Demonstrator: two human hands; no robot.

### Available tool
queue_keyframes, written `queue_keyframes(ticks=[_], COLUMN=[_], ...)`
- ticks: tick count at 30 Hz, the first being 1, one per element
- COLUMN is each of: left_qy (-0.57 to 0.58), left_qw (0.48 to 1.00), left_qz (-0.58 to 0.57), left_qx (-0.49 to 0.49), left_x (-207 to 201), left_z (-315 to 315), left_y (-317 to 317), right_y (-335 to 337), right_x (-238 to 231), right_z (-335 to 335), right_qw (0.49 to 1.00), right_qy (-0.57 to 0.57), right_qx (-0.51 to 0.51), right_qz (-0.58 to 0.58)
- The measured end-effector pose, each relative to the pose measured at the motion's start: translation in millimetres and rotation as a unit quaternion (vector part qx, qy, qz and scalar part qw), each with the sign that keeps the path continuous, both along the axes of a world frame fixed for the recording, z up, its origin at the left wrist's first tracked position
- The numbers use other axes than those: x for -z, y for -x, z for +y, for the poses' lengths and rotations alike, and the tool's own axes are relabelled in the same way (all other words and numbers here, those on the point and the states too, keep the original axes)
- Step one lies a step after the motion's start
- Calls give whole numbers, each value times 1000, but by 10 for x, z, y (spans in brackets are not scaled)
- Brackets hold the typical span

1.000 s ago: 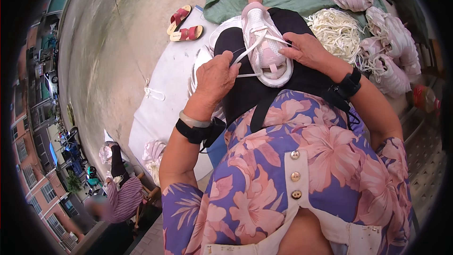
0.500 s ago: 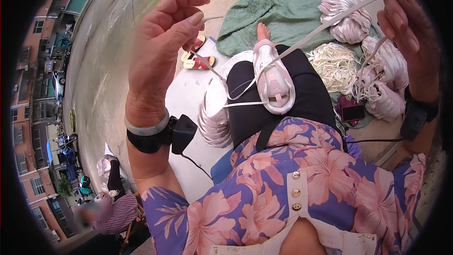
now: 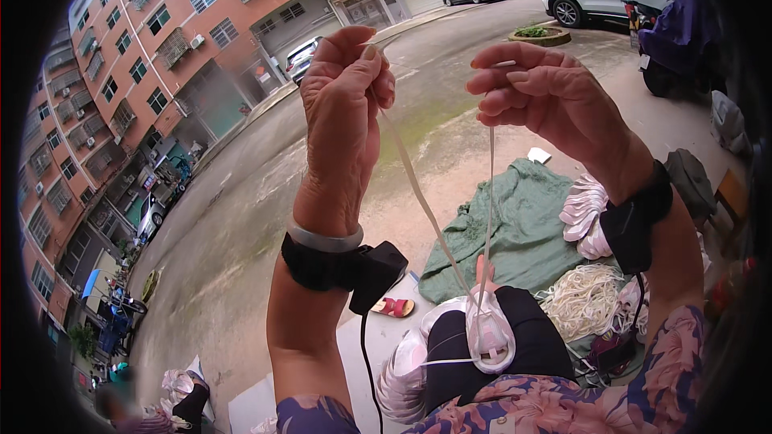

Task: The recorder is threading laces through the eyelets of a pink and white sneaker.

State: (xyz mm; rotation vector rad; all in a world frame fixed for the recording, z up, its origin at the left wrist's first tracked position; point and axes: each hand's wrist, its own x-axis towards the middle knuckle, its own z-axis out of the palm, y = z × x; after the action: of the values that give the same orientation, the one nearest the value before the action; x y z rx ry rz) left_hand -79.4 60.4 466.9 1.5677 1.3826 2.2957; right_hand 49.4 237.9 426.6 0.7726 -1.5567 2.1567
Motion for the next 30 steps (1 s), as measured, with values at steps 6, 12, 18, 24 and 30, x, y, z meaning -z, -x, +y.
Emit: queue_keyframes(ticks=[6, 12, 18, 24, 30], left_qy=[-62, 2, 68, 47, 45], left_qw=[997, 998, 998, 999, 999], left_qz=[45, 62, 4, 0, 8], left_qx=[-9, -9, -13, -16, -15], left_x=[-414, -248, 284, 488, 576], left_z=[136, 198, 296, 396, 450], left_y=[-53, -24, -71, -40, -48], right_y=[239, 329, 441, 505, 542], right_x=[-135, -76, 105, 233, 314], right_z=[-184, -99, -137, -79, -43], right_qw=[980, 968, 980, 977, 980], right_qy=[-92, -86, -46, -45, -23], right_qx=[176, 235, 191, 208, 198], right_qz=[3, 15, 2, -23, -16])
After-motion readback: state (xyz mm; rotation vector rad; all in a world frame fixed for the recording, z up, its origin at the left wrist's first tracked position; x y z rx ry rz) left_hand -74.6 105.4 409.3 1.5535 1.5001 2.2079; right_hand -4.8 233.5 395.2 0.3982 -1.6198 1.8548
